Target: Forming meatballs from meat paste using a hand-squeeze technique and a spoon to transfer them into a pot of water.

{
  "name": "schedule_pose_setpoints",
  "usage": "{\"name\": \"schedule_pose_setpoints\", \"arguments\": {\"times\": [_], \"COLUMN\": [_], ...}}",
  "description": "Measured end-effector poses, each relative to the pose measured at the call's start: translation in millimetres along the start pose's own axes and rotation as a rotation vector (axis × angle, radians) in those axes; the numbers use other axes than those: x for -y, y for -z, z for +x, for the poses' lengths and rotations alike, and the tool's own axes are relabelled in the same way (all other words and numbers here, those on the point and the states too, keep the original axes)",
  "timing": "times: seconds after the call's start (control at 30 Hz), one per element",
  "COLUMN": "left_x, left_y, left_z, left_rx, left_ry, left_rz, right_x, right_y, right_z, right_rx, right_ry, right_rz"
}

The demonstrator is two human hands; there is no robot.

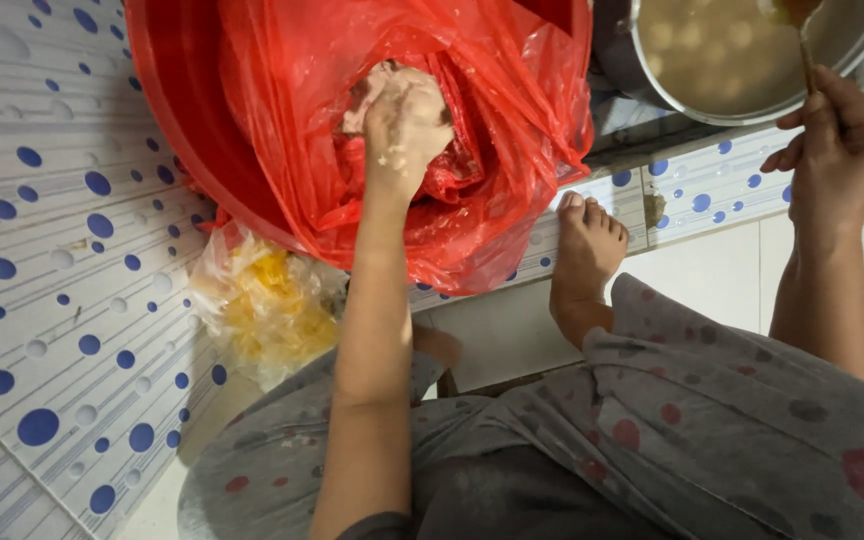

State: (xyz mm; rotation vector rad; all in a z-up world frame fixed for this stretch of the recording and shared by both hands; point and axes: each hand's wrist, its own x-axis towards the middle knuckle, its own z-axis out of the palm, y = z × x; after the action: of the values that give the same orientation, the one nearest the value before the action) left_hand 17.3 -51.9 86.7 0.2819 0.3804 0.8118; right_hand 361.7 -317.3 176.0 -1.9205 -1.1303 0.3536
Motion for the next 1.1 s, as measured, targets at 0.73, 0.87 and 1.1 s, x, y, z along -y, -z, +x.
{"name": "schedule_pose_setpoints", "arguments": {"times": [0.73, 0.87, 1.1], "left_x": [-10, -20, -6], "left_y": [-51, -86, -48], "left_z": [-19, -25, -19], "left_rx": [-0.089, -0.186, -0.260], "left_ry": [-0.165, -0.284, -0.352], "left_rz": [0.616, 0.916, 0.996], "right_x": [3, -6, -4], "right_y": [-8, -6, -6], "right_z": [0, 0, 0], "right_rx": [0.022, 0.021, 0.026], "right_ry": [-0.007, -0.011, -0.033], "right_rz": [-0.007, 0.015, 0.029]}}
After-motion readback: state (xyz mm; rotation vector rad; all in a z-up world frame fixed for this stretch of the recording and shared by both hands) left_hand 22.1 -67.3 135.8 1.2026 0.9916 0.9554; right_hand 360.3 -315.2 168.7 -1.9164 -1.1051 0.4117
